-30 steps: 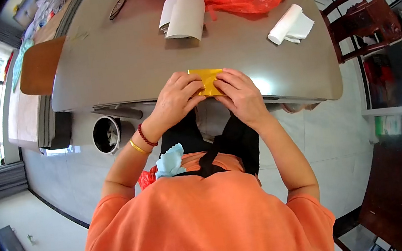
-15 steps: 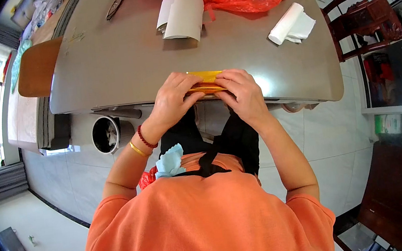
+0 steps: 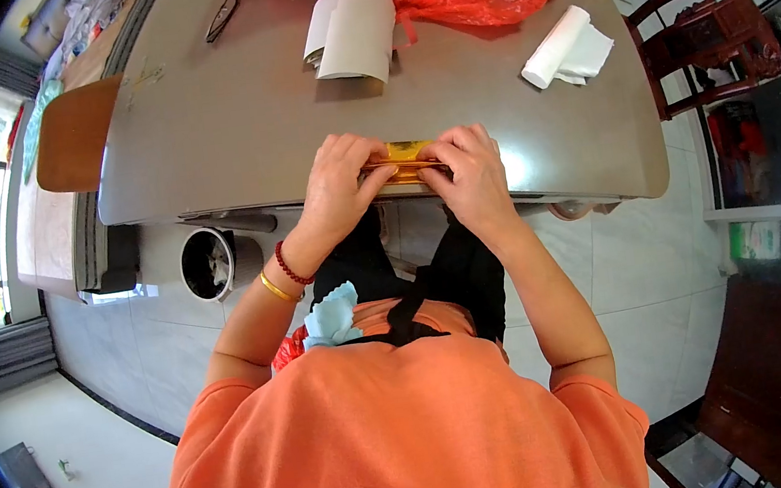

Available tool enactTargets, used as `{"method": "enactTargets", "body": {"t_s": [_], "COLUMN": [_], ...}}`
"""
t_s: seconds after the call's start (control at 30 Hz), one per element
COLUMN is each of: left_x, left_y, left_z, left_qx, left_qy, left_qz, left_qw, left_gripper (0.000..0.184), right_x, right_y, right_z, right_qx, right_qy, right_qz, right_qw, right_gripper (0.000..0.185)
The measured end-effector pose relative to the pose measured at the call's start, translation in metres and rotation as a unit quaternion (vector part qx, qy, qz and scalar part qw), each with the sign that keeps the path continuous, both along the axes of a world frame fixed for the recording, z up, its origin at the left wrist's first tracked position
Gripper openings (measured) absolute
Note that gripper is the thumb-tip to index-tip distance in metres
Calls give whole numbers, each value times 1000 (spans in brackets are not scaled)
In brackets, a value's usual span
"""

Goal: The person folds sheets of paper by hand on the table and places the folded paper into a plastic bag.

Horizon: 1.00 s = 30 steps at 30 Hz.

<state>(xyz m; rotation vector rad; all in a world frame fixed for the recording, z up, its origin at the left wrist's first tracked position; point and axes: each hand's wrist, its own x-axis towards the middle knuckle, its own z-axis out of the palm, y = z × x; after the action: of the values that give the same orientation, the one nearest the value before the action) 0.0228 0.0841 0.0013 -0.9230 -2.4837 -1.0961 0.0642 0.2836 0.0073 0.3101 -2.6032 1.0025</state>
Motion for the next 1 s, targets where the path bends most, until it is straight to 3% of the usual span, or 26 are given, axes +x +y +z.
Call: {"method": "enactTargets", "body": {"t_s": [0.63,0.7,0.8,0.93,1.0], "left_x": [3,4,7,31,36], "left_y": [18,19,14,17,16], "left_z": [-7,-11,-9,-15,-13], "left_qx": [-98,-116,-160,-152,-168], "left_qy": [104,142,229,122,110], "left_qz": [115,120,44,3,12], "left_qw": [983,976,959,981,980], "left_gripper": [14,19,36,59,67], "right_x": [-6,-6,-8,-4,4], "right_y": [-12,-12,-12,-12,-12], "right_z": [-9,-9,-11,-15,-17], "right_qx": [33,41,42,47,78], "right_qy": [60,54,66,30,116], "right_qz": [-68,-67,-69,-84,-61], "right_qw": [995,995,995,995,988], "right_gripper": [11,12,13,20,35]}}
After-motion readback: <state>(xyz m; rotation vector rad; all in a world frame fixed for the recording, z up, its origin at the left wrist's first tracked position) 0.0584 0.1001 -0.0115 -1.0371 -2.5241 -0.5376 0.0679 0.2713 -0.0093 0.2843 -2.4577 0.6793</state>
